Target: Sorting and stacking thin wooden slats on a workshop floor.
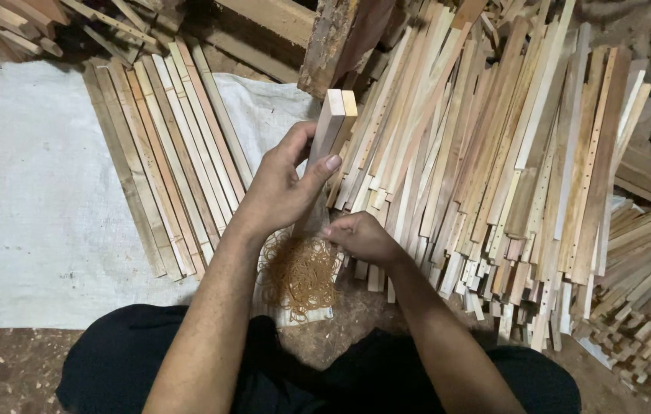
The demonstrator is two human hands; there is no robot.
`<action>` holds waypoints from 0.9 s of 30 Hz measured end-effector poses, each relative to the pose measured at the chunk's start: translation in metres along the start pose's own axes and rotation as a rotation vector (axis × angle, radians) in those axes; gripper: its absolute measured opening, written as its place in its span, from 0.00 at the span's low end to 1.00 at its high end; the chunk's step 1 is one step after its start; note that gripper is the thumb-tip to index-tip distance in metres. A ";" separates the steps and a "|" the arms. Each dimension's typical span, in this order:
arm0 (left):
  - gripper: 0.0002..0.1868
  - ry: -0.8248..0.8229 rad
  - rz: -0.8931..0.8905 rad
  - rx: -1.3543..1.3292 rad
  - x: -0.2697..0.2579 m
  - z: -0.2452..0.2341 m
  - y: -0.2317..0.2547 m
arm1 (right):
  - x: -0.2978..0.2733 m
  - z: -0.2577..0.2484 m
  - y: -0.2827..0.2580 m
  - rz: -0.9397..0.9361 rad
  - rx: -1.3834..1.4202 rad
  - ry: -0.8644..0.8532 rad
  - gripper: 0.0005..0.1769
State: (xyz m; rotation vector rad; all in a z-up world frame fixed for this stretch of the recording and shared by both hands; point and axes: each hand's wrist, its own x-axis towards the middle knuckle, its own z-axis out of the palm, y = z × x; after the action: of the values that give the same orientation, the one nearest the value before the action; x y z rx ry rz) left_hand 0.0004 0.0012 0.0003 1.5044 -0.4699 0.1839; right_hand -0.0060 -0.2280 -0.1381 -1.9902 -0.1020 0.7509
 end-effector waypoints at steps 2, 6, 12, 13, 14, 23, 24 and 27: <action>0.18 -0.008 -0.006 -0.006 0.003 -0.001 -0.002 | -0.020 -0.006 -0.038 0.013 0.064 0.013 0.15; 0.22 -0.033 -0.032 -0.056 0.000 0.000 0.000 | -0.030 -0.025 -0.066 -0.073 0.161 0.162 0.17; 0.49 -0.177 -0.114 -0.026 0.004 0.008 0.024 | -0.053 -0.071 -0.148 -0.523 -0.001 0.256 0.18; 0.49 -0.176 -0.111 -0.026 0.003 0.006 0.016 | -0.054 -0.074 -0.149 -0.525 -0.003 0.256 0.18; 0.35 -0.191 -0.105 -0.047 0.003 0.003 0.008 | -0.054 -0.077 -0.151 -0.558 0.008 0.221 0.20; 0.19 -0.157 -0.035 -0.106 0.000 0.007 -0.010 | -0.040 -0.083 -0.153 -0.524 0.559 0.299 0.16; 0.18 -0.135 -0.019 -0.076 -0.001 0.011 -0.011 | -0.036 -0.090 -0.151 -0.494 0.708 0.290 0.15; 0.19 -0.124 -0.038 -0.078 -0.004 0.024 -0.007 | -0.067 -0.100 -0.216 -0.608 0.581 0.254 0.17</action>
State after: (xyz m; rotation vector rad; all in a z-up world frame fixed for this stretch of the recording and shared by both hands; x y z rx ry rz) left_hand -0.0043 -0.0219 -0.0081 1.4520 -0.5413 0.0414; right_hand 0.0448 -0.2152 0.1039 -1.3670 -0.2872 0.1038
